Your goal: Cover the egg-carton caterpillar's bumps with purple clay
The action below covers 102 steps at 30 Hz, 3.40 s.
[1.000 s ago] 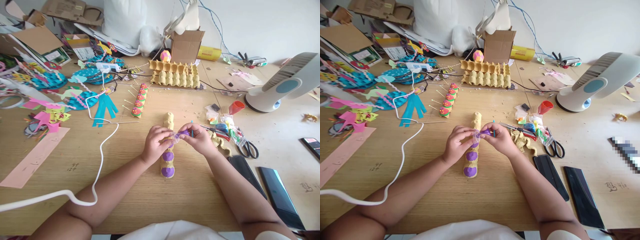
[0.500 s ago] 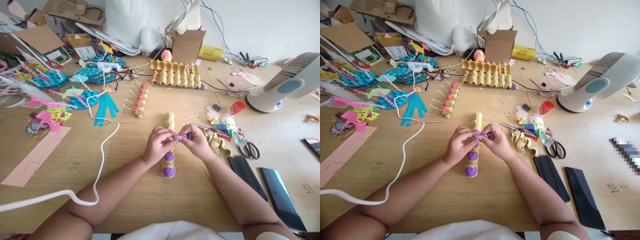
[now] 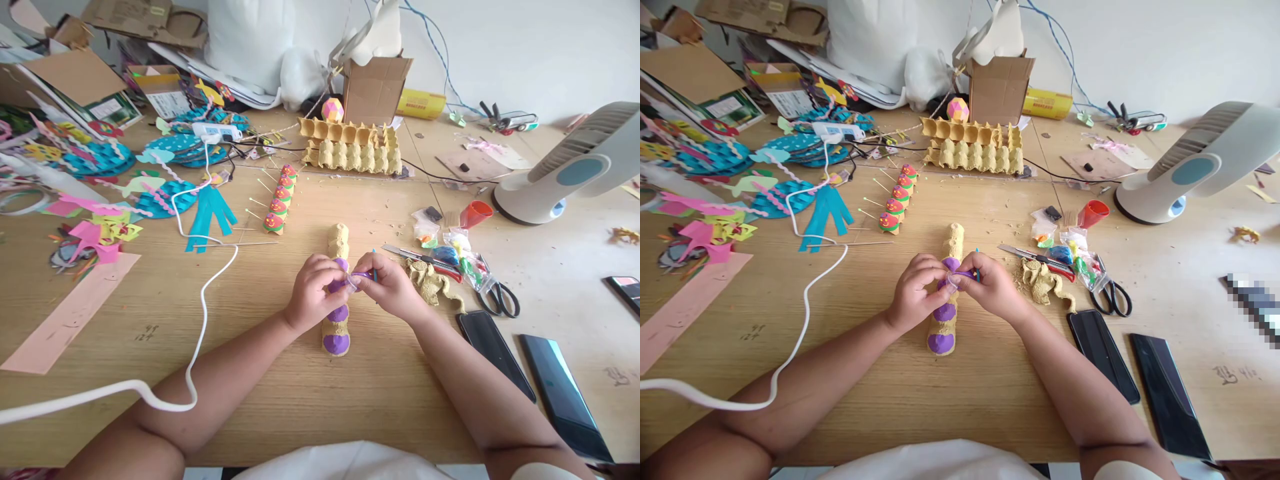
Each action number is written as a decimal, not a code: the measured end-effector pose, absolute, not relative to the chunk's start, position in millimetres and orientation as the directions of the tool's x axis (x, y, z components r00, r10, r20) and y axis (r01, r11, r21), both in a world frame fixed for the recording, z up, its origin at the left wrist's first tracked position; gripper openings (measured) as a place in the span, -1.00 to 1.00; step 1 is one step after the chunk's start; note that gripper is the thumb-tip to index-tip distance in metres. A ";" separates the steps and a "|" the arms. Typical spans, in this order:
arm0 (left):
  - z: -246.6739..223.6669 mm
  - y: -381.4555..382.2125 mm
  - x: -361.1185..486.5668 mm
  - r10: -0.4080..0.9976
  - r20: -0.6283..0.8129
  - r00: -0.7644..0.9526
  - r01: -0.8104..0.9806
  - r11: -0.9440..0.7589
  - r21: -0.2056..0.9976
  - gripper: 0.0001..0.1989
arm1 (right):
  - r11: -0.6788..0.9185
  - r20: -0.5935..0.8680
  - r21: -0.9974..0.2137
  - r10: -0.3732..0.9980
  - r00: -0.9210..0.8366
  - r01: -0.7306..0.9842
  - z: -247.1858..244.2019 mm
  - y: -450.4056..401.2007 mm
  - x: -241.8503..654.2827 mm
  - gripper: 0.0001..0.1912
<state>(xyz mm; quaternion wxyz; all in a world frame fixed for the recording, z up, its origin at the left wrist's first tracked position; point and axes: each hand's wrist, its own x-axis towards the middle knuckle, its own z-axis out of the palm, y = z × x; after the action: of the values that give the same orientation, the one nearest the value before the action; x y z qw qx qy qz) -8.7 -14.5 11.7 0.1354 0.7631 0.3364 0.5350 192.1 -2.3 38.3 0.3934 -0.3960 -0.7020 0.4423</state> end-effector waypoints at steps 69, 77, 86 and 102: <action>-15.8 -10.0 -1.1 0.934 0.339 0.116 -0.283 -0.296 0.912 -0.33 | 0.081 0.069 -0.997 0.938 -0.339 0.021 38.6 3.5 190.2 -0.50; -7.5 -10.7 1.4 0.960 0.280 -0.009 -0.307 -0.269 0.913 -0.45 | 0.079 0.066 -0.996 0.958 -0.277 0.037 34.4 4.0 190.9 -0.52; -1.0 -10.2 1.7 0.983 0.184 -0.024 -0.322 -0.182 0.929 -0.45 | 0.012 0.021 -0.999 0.960 -0.280 -0.032 35.3 3.1 190.4 -0.52; -5.3 -9.7 -0.4 0.976 0.217 0.014 -0.258 -0.206 0.944 -0.52 | 0.222 0.094 -0.929 0.916 -0.389 0.297 37.3 3.0 192.4 -0.80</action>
<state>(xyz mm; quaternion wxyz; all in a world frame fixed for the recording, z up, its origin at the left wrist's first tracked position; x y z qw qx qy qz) -0.4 -9.7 -5.3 0.5141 0.4928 0.3643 0.6002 192.4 3.0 37.3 0.3442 -0.4323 -0.7018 0.4496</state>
